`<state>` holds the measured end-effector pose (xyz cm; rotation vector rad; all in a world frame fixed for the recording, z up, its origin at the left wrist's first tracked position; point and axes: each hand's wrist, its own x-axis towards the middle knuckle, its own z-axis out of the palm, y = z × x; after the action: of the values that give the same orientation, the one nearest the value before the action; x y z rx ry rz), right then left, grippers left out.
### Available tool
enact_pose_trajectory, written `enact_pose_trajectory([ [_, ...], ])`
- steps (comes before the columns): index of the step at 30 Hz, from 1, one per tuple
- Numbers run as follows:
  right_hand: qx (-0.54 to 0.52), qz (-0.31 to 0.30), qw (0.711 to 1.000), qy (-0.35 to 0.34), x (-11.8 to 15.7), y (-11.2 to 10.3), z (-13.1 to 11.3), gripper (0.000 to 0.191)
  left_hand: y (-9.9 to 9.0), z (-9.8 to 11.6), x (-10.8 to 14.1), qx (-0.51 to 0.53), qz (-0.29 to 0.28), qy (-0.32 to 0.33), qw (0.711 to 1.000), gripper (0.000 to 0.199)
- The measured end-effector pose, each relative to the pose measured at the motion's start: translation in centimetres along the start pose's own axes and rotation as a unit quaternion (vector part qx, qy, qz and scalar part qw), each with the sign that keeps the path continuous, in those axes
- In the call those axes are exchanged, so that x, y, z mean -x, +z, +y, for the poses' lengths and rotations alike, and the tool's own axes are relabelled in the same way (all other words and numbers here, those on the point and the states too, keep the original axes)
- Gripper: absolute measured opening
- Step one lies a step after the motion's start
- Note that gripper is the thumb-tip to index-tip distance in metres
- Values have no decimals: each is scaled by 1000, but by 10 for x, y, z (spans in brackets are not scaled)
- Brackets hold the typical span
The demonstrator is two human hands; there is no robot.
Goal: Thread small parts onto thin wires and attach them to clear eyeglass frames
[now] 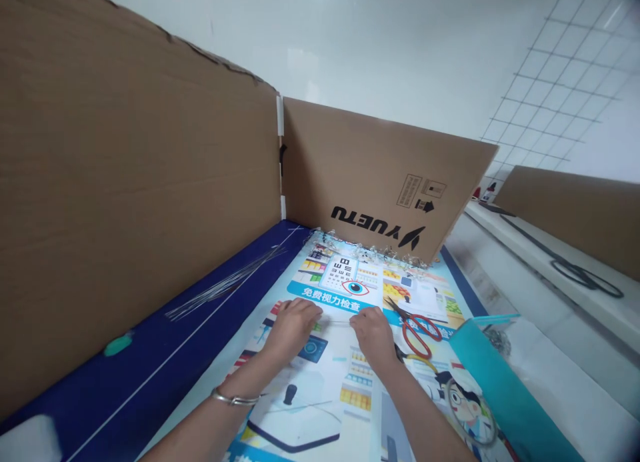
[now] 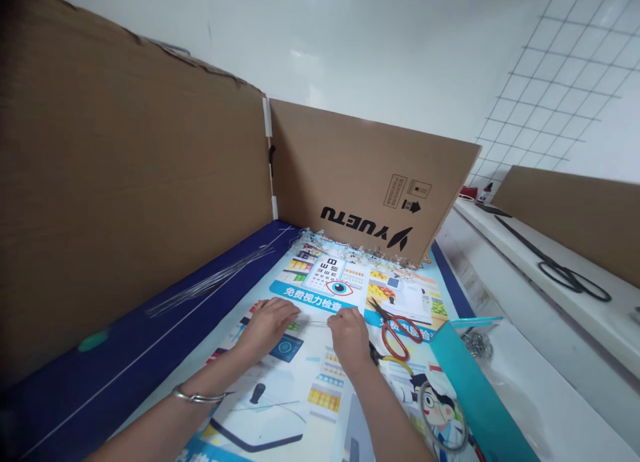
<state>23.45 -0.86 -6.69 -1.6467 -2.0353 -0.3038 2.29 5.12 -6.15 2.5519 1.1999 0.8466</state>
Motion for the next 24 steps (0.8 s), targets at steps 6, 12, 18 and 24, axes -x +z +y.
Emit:
enact_pose_trajectory([
  [6, -17, 13, 1000, 17, 0, -2, 3, 24, -6, -8, 0, -9, 9, 24, 1000, 21],
  [12, -34, 9, 999, 21, 1, -1, 5, 22, -11, -8, 1, -35, 18, 47, 998, 24],
  [18, -32, 2, 999, 12, 3, -4, 2, 20, -23, -1, 0, -96, -8, 57, 994, 26],
  [24, -11, -13, 1000, -8, 3, -8, -1, 19, -28, 2, 0, -123, -62, 81, 987, 21],
])
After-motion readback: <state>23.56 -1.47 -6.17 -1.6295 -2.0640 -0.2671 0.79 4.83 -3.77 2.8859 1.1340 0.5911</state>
